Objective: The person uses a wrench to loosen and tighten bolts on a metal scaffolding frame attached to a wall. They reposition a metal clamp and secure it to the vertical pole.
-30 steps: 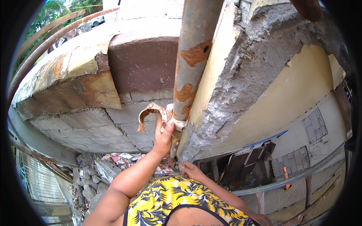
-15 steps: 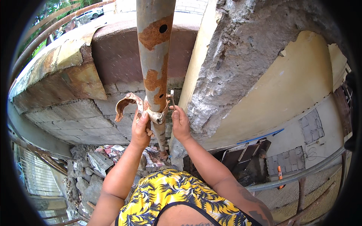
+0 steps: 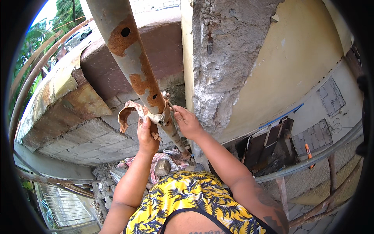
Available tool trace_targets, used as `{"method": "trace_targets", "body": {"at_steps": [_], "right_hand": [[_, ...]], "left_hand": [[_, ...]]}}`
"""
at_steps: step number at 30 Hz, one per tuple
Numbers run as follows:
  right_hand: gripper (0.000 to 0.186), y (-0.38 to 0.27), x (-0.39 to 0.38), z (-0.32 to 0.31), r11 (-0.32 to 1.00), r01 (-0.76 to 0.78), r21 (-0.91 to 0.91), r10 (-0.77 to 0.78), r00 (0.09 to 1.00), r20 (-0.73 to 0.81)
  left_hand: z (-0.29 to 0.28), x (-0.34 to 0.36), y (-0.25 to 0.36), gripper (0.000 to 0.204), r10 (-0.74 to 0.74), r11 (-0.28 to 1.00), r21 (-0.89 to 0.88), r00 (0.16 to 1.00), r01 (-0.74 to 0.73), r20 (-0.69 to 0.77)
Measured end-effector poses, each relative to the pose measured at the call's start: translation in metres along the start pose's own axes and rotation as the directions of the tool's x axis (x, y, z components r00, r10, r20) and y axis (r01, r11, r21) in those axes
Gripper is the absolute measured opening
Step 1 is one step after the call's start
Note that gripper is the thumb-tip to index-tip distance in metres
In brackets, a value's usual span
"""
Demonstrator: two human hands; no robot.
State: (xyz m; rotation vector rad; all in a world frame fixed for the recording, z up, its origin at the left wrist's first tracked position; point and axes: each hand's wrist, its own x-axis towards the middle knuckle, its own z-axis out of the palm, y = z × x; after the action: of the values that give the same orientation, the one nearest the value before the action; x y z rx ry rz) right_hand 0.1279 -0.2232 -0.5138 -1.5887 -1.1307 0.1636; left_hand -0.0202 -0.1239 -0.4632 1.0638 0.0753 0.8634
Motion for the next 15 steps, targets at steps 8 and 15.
{"method": "trace_targets", "body": {"at_steps": [8, 15], "right_hand": [[0.066, -0.124, -0.027, -0.082, 0.959, -0.272, 0.079, 0.208, 0.864, 0.459], [0.088, -0.131, -0.005, -0.114, 0.688, -0.479, 0.545, -0.095, 0.685, 0.722]], "left_hand": [[-0.006, 0.001, -0.001, 0.065, 0.001, 1.000, 0.015, 0.999, -0.002, 0.047], [-0.004, 0.000, 0.000, 0.066, -0.032, 0.999, -0.008, 0.999, 0.033, 0.041]]}}
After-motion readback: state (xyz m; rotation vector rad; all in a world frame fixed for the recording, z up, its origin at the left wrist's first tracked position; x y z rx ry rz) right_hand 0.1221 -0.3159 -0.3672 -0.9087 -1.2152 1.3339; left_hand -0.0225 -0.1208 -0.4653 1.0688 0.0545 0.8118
